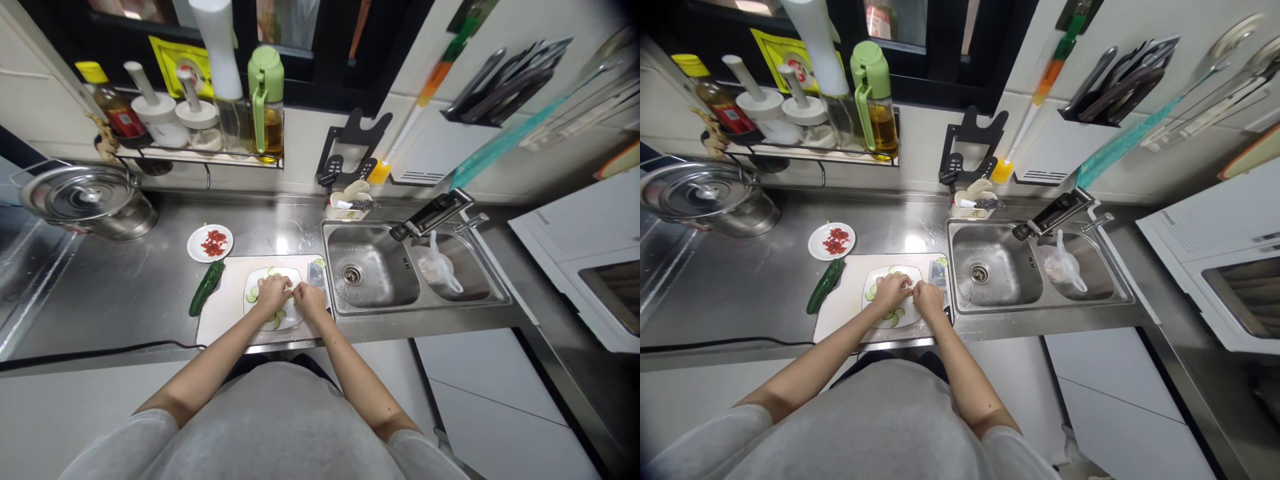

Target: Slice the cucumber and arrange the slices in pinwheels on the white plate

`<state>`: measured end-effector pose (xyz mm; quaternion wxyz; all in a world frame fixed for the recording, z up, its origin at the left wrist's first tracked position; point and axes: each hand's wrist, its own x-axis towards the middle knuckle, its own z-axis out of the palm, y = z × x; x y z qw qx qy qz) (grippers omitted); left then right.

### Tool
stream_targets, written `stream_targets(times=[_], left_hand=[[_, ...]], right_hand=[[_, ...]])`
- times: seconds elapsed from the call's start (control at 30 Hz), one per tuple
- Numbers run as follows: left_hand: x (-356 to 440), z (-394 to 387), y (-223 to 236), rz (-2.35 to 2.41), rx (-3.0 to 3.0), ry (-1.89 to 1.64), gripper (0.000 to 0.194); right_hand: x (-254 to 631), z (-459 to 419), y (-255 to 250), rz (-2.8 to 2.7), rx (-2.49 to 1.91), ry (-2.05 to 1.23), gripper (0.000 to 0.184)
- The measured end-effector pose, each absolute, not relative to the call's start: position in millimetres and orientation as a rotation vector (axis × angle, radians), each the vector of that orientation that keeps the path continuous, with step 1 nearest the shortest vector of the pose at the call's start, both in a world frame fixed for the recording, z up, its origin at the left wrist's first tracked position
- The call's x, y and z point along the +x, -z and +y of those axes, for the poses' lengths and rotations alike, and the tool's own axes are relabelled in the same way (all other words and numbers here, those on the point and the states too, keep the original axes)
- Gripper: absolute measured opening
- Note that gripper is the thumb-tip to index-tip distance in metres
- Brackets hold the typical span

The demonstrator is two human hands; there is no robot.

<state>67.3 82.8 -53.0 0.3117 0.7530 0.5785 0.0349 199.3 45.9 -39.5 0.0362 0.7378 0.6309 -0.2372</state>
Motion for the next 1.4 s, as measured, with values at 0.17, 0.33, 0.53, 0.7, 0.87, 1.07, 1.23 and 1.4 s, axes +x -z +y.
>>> stream_targets(times=[0.17,0.33,0.53,0.7,0.87,1.07,1.23,1.4], left_hand=[[69,83,50,1.527,2.002,-0.095,0.014],[70,83,48,1.528,2.001,-0.084,0.013],[69,83,50,1.531,1.991,-0.068,0.013],[69,82,51,1.537,1.995,-0.084,0.013],[68,83,49,1.540,1.970,-0.095,0.013],[63,89,45,1.537,1.869,-0.136,0.013],[53,94,41,1.585,1.791,-0.232,0.015],[28,107,35,1.684,1.694,-0.363,0.021]], right_hand=[[200,46,42,1.949,2.267,0.714,0.025],[201,47,44,1.945,2.246,0.738,0.023],[201,48,46,1.955,2.254,0.737,0.022],[201,47,46,1.940,2.266,0.760,0.022],[203,47,48,1.964,2.282,0.769,0.021],[210,46,47,1.968,2.343,0.781,0.021],[217,44,39,1.962,2.453,0.813,0.023],[224,41,32,1.978,2.563,0.894,0.025]])
